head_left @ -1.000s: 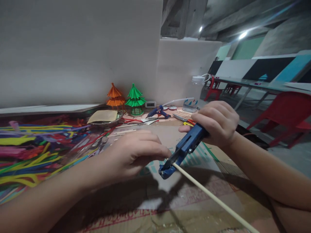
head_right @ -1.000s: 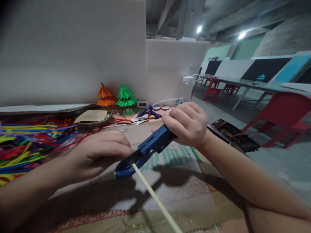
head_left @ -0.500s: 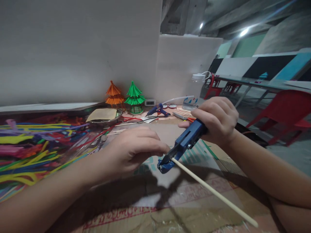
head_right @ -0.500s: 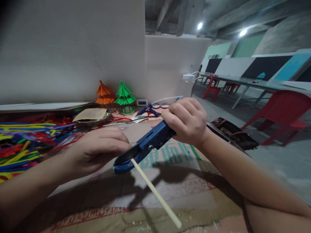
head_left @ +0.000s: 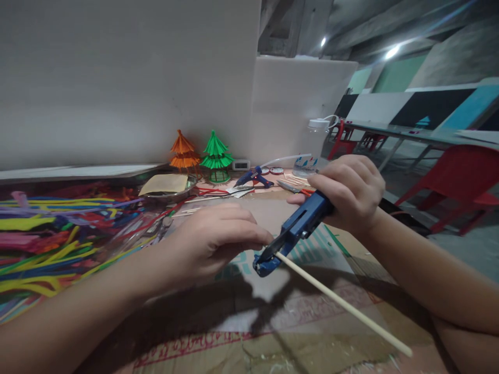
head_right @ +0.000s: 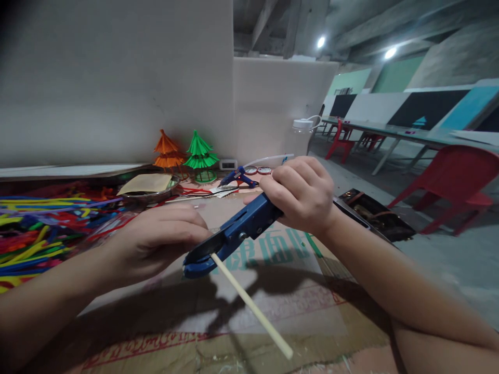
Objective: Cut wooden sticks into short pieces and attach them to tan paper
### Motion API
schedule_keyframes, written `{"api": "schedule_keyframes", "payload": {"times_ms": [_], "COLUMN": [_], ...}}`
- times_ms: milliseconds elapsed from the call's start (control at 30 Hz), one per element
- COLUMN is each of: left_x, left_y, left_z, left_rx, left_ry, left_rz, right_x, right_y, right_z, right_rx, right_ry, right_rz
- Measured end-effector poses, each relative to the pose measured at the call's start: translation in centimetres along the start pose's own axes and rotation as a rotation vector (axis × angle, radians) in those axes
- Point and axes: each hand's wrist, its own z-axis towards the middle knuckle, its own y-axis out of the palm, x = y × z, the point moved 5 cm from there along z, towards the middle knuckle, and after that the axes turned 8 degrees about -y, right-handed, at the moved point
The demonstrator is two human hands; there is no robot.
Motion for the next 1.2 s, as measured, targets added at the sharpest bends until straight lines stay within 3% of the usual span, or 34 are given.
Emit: {"api": "schedule_keyframes", "payload": {"times_ms": [200, 633, 733, 833, 933, 1000, 1067, 1200], "left_x": [0.0, -0.5, -0.9, -2.1, -4.1, -5.0, -5.1, -3.9], "left_y": [0.1, 0.2, 0.0, -0.6, -1.8, -2.5, -2.6, -1.8], "left_z": [0.0, -0.1, -0.1, -0.1, -0.3, -0.4, -0.3, -0.1], "left_rx": [-0.023, -0.027, -0.014, 0.014, 0.143, 0.215, 0.185, -0.001], "left_ry": [-0.002, -0.028, -0.078, -0.223, -0.379, -0.395, -0.36, -0.302], "left_rz": [-0.015, -0.06, -0.068, -0.177, -0.4, -0.546, -0.655, -0.796], "right_x": [-0.1, -0.5, -0.4, -0.4, -0.7, -1.3, -2.0, -2.6], "right_y": [-0.4, 0.2, 1.0, 2.4, 4.1, 4.8, 5.0, 4.7], "right_z": [0.2, 0.3, 0.0, -0.4, -0.7, -0.7, -0.4, 0.7], "right_rx": [0.039, -0.071, -0.115, -0.228, -0.397, -0.475, -0.513, -0.504], "right_ry": [-0.063, -0.024, 0.029, 0.176, 0.402, 0.496, 0.537, 0.53], "right_rz": [-0.009, 0.09, 0.196, 0.393, 0.606, 0.742, 0.86, 0.997]}}
